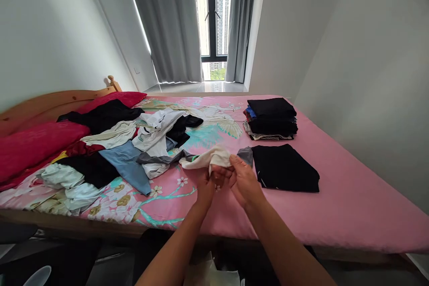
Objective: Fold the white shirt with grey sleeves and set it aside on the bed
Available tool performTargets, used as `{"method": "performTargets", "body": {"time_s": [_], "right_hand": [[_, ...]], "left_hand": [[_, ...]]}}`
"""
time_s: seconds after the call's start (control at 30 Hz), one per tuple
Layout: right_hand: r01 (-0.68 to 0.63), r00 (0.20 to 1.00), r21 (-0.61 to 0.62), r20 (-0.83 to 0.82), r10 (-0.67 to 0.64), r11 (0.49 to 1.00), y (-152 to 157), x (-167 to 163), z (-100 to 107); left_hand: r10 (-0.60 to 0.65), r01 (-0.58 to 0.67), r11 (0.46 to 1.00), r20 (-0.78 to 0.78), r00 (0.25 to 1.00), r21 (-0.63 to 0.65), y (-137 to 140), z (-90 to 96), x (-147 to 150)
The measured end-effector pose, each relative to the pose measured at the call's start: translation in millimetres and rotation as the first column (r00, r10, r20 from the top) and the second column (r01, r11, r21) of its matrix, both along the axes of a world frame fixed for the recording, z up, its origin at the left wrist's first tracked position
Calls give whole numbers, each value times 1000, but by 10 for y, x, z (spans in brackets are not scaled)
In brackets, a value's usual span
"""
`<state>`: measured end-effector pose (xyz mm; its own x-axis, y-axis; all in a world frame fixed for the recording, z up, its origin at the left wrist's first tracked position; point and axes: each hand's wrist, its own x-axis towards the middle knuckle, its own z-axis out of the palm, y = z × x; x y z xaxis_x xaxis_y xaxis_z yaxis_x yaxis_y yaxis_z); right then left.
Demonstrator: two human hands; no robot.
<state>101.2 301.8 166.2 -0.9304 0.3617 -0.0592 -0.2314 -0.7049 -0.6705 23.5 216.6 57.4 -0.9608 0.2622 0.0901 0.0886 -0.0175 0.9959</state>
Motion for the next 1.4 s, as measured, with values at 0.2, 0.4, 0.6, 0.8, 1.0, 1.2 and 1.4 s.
{"method": "performTargets", "body": {"time_s": [0.2,0.4,0.6,0.8,1.0,1.2,1.4], "right_hand": [[311,950,123,-27,-311,942,540,13,212],[514,857,212,-180,-484,831,765,301,651],[518,855,228,-111,-507,824,932,699,751],[225,937,277,202,-286,934,1096,128,236],[461,887,286,-177,-427,840,1288,-291,955],[340,936,443,-75,-344,829,1255,189,435],[17,796,233,585,-154,972,1131,734,-1472]], "left_hand": [[-18,-10,989,-194,981,-145,-638,509,-116],[-425,-49,692,-460,780,-721,-1407,1212,-278],[-354,236,756,-78,932,-610,-2120,1497,-251],[-418,347,693,40,907,-632,-1993,1497,-643],[110,-325,896,-558,823,-303,-1512,2296,-1013],[-100,-436,789,-790,604,-433,-1750,1913,-468],[-407,52,556,-217,887,-830,-2222,0,-228]]}}
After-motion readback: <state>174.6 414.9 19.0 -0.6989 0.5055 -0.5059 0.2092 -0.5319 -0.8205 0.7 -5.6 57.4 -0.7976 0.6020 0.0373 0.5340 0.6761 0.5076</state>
